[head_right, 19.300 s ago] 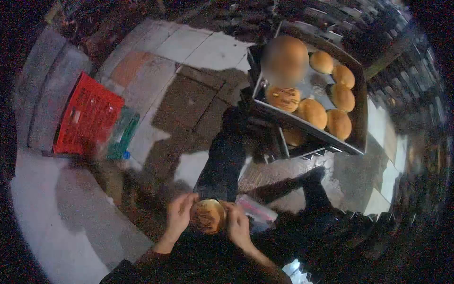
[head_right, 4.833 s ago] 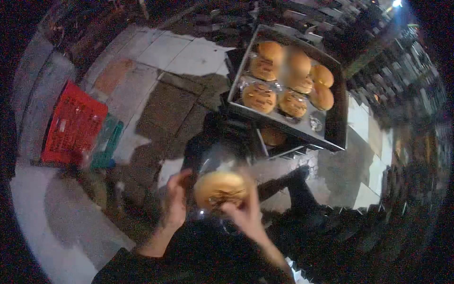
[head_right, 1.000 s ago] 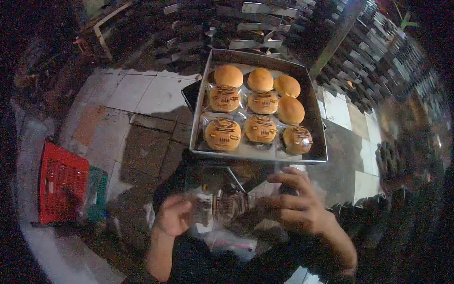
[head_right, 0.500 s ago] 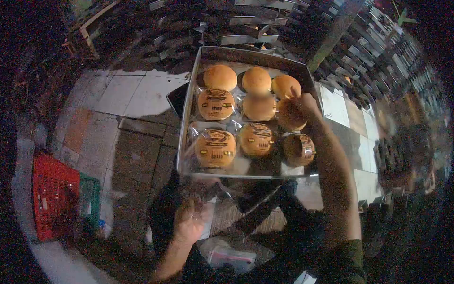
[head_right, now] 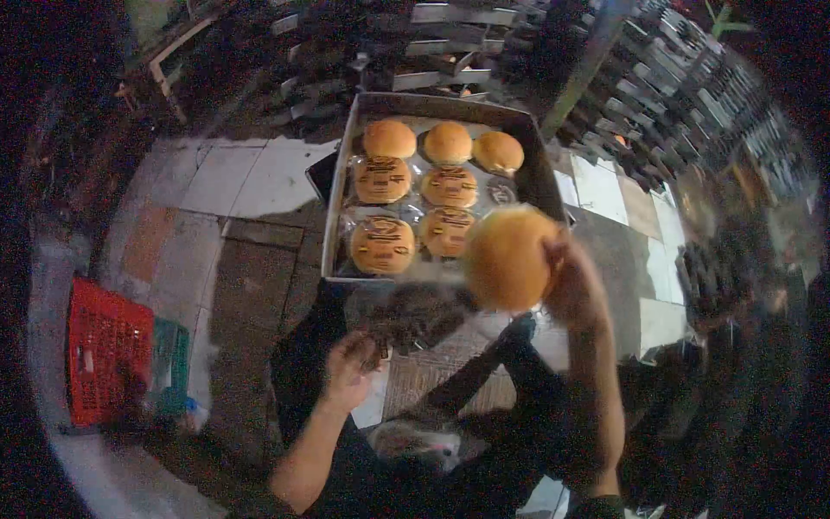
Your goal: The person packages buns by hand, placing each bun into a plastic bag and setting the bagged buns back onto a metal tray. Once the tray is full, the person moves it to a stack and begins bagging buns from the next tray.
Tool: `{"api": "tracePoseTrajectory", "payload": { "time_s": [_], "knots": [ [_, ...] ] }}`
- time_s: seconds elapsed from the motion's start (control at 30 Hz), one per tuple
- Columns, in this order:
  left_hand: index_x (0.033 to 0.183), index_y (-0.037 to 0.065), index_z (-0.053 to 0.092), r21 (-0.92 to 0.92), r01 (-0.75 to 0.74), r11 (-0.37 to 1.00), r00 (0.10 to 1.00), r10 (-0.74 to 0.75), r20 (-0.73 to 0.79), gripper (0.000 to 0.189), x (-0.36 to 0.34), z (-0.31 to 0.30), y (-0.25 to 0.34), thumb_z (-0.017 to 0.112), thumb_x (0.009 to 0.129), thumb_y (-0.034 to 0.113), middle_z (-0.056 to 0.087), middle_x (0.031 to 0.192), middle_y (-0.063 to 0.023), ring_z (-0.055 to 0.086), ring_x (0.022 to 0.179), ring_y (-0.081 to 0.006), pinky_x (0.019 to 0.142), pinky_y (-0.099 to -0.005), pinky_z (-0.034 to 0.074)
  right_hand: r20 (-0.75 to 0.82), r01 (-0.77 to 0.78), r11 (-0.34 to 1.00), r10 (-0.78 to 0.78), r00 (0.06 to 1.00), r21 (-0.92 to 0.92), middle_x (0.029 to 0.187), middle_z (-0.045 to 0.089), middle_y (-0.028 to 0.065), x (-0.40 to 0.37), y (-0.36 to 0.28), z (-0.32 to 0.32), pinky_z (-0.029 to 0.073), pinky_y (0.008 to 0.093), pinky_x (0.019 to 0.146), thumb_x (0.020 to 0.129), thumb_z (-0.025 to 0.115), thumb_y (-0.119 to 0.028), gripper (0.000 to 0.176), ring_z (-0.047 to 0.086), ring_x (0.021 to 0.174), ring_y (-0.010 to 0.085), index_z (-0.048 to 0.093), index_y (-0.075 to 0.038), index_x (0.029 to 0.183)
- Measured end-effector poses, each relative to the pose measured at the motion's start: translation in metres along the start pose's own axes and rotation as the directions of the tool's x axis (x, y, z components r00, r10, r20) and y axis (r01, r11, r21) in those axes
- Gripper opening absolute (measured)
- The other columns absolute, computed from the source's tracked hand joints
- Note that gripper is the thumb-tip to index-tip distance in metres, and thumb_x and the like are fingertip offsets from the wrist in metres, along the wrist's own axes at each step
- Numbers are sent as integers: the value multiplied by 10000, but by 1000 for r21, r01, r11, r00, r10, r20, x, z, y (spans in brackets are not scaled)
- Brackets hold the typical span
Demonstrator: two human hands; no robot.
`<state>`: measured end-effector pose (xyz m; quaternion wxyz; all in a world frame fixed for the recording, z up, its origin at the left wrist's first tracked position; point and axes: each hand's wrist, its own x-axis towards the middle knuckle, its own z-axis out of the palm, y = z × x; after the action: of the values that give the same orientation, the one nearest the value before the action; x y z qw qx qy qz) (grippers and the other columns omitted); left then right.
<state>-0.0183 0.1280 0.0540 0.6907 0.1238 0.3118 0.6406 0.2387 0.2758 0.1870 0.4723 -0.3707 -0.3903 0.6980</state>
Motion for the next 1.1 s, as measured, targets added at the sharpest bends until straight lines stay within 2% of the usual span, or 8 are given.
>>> {"api": "tracePoseTrajectory", "payload": {
  "time_s": [0.17,0.27,0.33,0.57,0.83,0.93,1.0,1.1],
  "knots": [
    [971,34,549,383,-69,921,986,5,165,200,-35,32,11,607,789,92,579,898,-33,538,762,-103,697,-247,438,7,-50,621,89,996,-782,1026,503,122,-113,17,71,429,292,776,776,620,-243,518,502,900,161,374,-1,1162],
    [1001,47,528,778,-241,580,960,262,103,224,-54,50,37,600,794,95,563,905,-37,525,770,-106,716,-245,426,171,181,551,-71,983,-815,1038,490,151,-139,54,38,454,291,738,780,618,-202,512,509,897,166,358,-3,1173],
    [1035,49,503,888,-305,344,730,683,-14,261,-63,48,44,594,803,127,546,933,-58,518,788,-121,713,-249,423,-328,120,909,-264,907,-399,1065,476,162,-149,53,39,478,323,733,777,624,-200,537,523,919,207,342,-3,1190],
    [1341,125,183,-93,-301,949,925,314,214,684,-97,129,36,448,831,495,454,1192,-138,513,976,-251,834,-386,436,493,753,561,-575,653,-344,1330,201,290,-208,116,126,226,419,1004,653,744,-301,1011,216,1252,379,72,45,1324],
    [1342,278,180,-145,-146,979,873,196,446,743,-88,65,-5,486,745,595,303,1338,-97,367,1148,-337,909,-570,317,281,679,712,-625,729,-177,1214,385,227,-200,71,121,299,436,960,690,697,-229,770,357,1166,350,262,2,1282],
    [1328,237,228,-262,-148,954,976,183,116,734,-74,77,22,533,740,554,281,1353,-109,329,1186,-345,948,-575,266,328,142,915,-11,945,-378,1204,417,185,-186,70,159,321,414,937,911,393,-226,411,425,1087,354,325,-36,1269],
    [1310,113,257,-733,29,679,964,176,201,733,-43,6,-21,454,775,575,241,1374,-114,280,1228,-324,993,-546,212,717,746,17,-262,646,-666,1046,494,177,-193,81,147,399,381,812,892,444,-172,290,502,943,332,469,-24,1141],
    [1282,39,273,-948,318,-21,942,121,314,760,-53,5,-26,382,787,605,184,1382,-167,151,1286,-315,1033,-508,146,770,779,100,-118,627,-619,1209,404,181,-180,89,139,333,489,898,718,606,-216,619,398,1113,355,354,-88,1269]
  ]
}}
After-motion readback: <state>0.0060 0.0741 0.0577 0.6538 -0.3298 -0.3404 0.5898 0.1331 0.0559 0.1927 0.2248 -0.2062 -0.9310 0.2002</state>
